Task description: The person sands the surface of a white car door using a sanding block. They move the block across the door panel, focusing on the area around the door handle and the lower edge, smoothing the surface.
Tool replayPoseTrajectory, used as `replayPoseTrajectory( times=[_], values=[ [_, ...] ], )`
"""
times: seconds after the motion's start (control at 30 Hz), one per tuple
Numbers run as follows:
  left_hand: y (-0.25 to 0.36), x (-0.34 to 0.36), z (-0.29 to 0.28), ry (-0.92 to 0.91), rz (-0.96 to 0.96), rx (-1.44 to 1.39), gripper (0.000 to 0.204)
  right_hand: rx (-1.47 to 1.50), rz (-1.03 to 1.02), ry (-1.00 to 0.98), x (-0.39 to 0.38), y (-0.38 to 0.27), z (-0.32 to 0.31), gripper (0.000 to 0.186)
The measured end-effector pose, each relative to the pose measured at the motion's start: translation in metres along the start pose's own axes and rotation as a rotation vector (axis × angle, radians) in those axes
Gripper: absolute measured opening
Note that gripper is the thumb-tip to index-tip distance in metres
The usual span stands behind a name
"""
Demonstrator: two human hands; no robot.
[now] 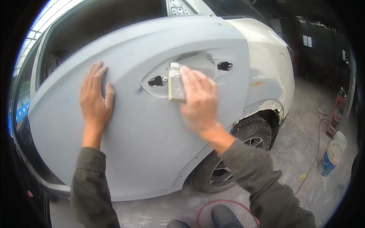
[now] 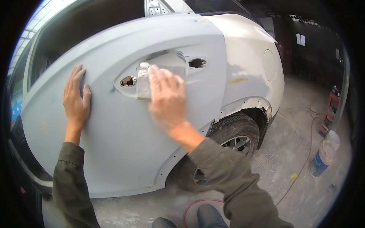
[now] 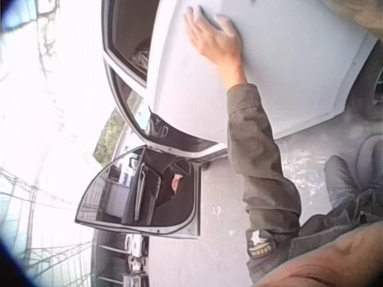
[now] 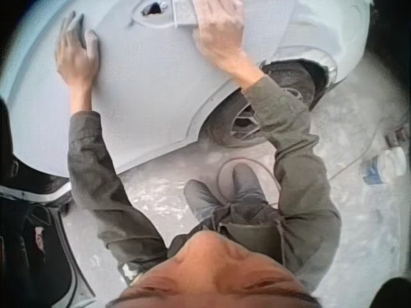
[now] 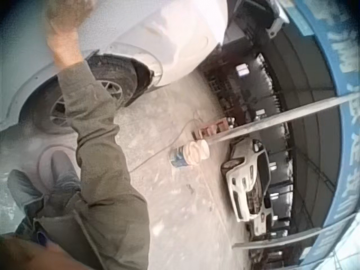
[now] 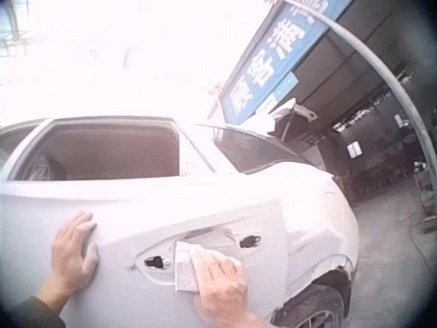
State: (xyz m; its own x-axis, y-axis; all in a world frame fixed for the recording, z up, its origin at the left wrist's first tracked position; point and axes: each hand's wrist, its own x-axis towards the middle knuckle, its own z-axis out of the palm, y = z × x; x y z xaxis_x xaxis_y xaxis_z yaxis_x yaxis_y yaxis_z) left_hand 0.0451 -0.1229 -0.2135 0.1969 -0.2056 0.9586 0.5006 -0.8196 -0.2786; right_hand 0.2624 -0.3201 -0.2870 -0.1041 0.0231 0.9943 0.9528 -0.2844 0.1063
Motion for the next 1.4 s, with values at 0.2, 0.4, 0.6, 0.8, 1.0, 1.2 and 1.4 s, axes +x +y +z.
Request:
replayPoseTrajectory(
  times=[0.2, 0.4, 0.6, 0.8, 1.0, 1.2, 1.4],
  values=[
    [0.002, 0.001, -0.005, -0.012, -0.012, 0.018, 0.045, 0.178, 0.117, 0.018, -0.004, -0.034, 0.016, 0.068],
    [0.006, -0.001, -0.005, -0.027, -0.017, 0.012, 0.046, 0.212, 0.065, 0.052, 0.002, -0.031, 0.027, 0.073],
    [0.001, -0.002, -0.003, -0.023, -0.008, 0.011, 0.047, 0.152, -0.299, -0.044, 0.014, 0.025, 0.012, 0.057],
    [0.004, -0.002, -0.001, -0.032, -0.008, -0.02, 0.047, 0.019, -0.137, -0.016, 0.012, 0.035, 0.007, 0.05],
    [0.006, 0.001, -0.005, -0.033, -0.009, 0.002, 0.047, 0.273, -0.094, -0.019, 0.009, 0.004, 0.015, 0.049],
    [-0.001, -0.002, -0.006, -0.044, -0.003, -0.02, 0.047, 0.087, -0.194, -0.02, 0.014, 0.039, 0.01, 0.048],
    [0.008, 0.0, -0.009, -0.036, -0.008, 0.004, 0.046, 0.17, 0.115, 0.074, 0.008, -0.02, 0.026, 0.06]
  ],
)
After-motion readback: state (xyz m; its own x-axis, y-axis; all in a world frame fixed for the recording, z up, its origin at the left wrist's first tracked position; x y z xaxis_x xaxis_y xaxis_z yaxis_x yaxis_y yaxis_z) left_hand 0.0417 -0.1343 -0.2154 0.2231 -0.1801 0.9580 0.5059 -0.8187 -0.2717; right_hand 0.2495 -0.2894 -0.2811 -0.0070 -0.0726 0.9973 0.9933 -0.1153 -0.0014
